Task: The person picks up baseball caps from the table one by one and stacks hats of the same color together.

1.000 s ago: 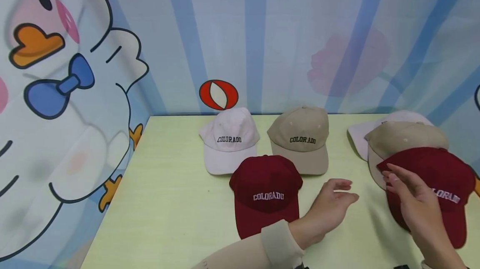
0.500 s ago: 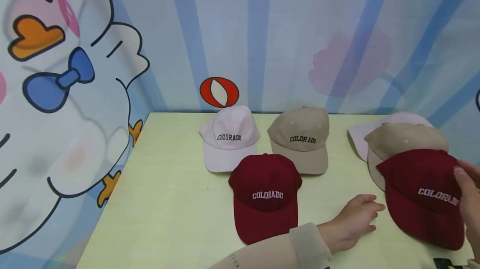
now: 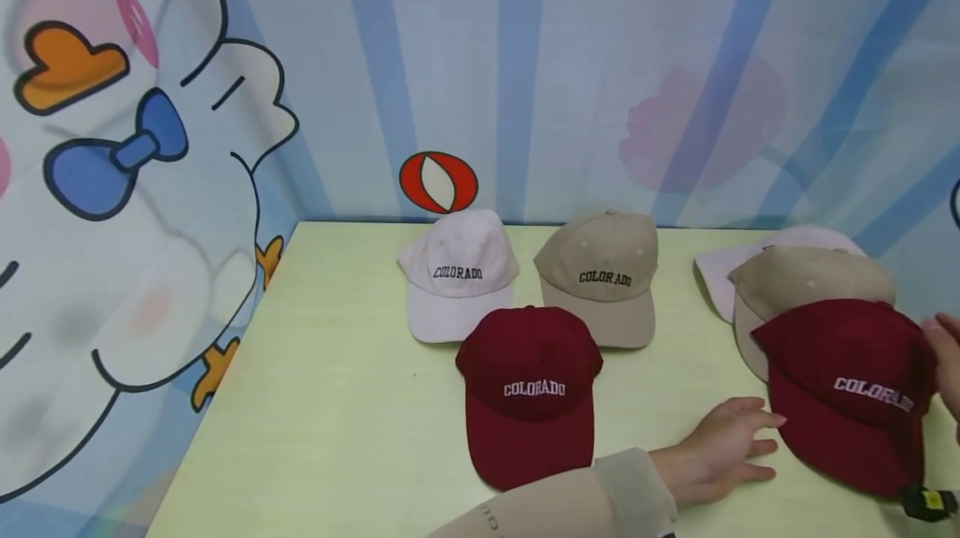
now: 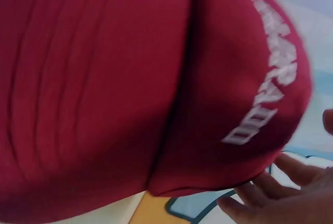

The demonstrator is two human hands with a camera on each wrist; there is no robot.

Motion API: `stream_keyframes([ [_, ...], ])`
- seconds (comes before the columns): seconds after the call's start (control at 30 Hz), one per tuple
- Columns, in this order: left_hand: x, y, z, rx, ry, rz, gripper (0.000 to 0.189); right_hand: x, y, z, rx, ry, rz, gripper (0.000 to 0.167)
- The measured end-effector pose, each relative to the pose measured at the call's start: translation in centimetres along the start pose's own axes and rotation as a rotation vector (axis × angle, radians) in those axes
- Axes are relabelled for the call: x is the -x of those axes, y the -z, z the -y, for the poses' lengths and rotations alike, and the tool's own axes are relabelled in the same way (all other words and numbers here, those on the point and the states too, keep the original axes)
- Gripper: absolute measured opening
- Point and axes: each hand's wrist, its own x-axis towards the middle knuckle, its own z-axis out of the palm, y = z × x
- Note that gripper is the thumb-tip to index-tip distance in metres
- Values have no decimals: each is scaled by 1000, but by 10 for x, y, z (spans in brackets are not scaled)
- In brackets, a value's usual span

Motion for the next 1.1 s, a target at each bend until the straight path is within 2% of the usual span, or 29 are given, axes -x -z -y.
stream_keyframes([
  [0.23, -2, -6, 5, 54, 7, -10, 34, 19, -7, 27, 89, 40, 92, 72],
  [0.37, -4, -8, 7, 91, 27, -4, 34, 43, -11, 63, 154, -24, 129, 79],
  [0.5, -5, -8, 8, 107, 20, -12, 34, 73, -14, 104, 155, -66, 122, 73],
  [0.6, -6, -6, 7, 122, 5, -19, 36, 87, -16, 118, 104, -45, 98, 52],
  [0.73, -7, -6, 8, 145, 9, -4, 40, 84, -17, 108, -7, -49, 54, 12],
  [0.93, -7, -6, 10, 164, 6, -4, 42, 55, -16, 67, -111, -58, -64, 17],
  [1.0, -7, -6, 11, 167, 3, -10, 43, 53, -14, 62, -111, -84, -64, 15],
  [1.1, -6, -5, 11, 171, -4, -13, 45, 52, -10, 54, -142, -44, -24, 11],
])
